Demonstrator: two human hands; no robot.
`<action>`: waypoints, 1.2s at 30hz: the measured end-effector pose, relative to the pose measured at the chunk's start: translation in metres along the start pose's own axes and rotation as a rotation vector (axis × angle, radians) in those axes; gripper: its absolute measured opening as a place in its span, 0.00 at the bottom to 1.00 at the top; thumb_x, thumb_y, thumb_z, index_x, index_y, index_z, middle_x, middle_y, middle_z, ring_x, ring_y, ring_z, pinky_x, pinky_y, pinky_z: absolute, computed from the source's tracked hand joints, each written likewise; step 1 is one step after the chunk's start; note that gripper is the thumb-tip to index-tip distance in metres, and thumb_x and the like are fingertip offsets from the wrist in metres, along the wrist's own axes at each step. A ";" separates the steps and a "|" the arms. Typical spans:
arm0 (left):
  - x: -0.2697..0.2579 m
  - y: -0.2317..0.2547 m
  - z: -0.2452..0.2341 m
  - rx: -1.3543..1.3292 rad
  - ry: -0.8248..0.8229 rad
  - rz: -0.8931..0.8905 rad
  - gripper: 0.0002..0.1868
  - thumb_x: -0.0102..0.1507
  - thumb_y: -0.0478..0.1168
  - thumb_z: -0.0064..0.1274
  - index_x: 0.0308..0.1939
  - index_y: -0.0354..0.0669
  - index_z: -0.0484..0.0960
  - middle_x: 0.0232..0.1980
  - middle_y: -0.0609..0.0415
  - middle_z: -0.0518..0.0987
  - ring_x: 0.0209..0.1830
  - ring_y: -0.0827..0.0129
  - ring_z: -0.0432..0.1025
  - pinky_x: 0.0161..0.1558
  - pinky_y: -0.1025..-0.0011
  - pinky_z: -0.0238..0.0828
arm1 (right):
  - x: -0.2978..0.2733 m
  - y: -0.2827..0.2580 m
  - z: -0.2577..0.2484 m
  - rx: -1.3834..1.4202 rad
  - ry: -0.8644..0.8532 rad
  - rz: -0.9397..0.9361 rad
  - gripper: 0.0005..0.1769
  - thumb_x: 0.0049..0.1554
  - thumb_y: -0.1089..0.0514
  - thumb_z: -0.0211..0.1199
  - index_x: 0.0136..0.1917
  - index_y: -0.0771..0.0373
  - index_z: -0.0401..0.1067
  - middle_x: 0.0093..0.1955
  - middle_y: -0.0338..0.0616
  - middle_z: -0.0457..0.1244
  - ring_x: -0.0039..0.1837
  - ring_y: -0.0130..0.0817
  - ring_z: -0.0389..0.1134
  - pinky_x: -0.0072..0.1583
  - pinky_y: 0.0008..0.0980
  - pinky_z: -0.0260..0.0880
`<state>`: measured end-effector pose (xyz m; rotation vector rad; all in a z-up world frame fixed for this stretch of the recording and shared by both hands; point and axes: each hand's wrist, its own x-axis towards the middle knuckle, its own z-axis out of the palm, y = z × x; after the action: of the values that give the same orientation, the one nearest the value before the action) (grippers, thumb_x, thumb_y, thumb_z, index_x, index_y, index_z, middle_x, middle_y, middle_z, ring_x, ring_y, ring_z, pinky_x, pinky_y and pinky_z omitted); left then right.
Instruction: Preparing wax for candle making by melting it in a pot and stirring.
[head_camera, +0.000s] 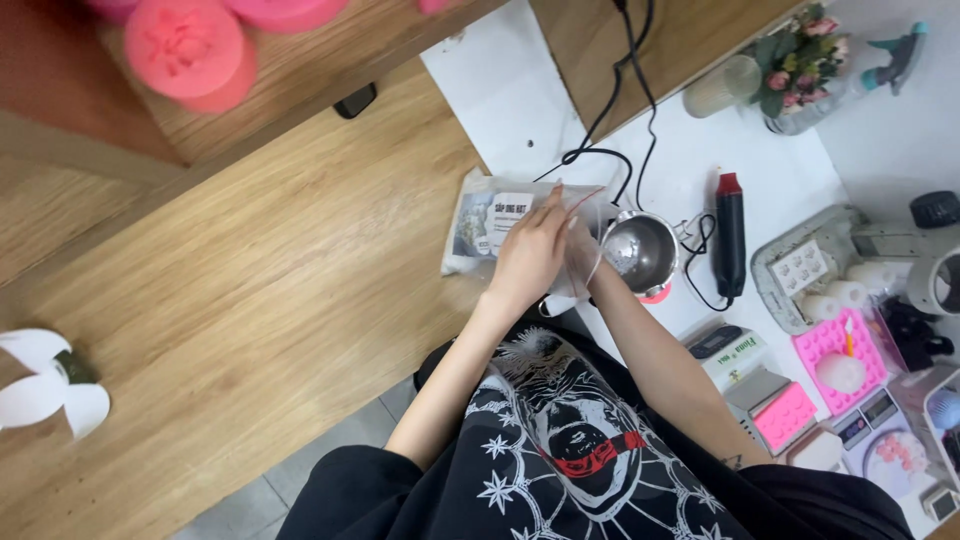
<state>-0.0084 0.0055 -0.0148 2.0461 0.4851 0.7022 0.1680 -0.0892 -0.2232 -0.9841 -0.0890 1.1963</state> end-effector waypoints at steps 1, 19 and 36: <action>0.002 0.000 -0.001 0.017 0.010 0.003 0.09 0.69 0.36 0.49 0.47 0.32 0.77 0.71 0.37 0.71 0.56 0.43 0.75 0.59 0.55 0.72 | -0.006 -0.012 0.013 -0.103 0.083 0.003 0.22 0.67 0.52 0.44 0.69 0.63 0.64 0.68 0.48 0.61 0.65 0.33 0.66 0.65 0.31 0.67; 0.022 0.027 -0.018 0.021 -0.075 -0.091 0.08 0.68 0.32 0.47 0.36 0.30 0.70 0.74 0.37 0.68 0.46 0.42 0.74 0.48 0.55 0.71 | -0.184 -0.160 0.065 -0.432 0.618 -0.272 0.17 0.68 0.58 0.50 0.56 0.76 0.71 0.47 0.54 0.72 0.48 0.38 0.75 0.56 0.34 0.77; 0.011 0.031 -0.017 0.066 -0.096 -0.140 0.11 0.72 0.35 0.45 0.37 0.30 0.72 0.75 0.36 0.67 0.39 0.49 0.79 0.42 0.59 0.75 | -0.249 -0.152 0.096 -1.007 0.616 -0.710 0.14 0.71 0.60 0.52 0.61 0.73 0.71 0.52 0.51 0.71 0.56 0.35 0.74 0.60 0.30 0.74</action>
<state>-0.0087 0.0065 0.0224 2.0735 0.5966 0.5083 0.1248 -0.2368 0.0431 -1.9426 -0.5347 0.0904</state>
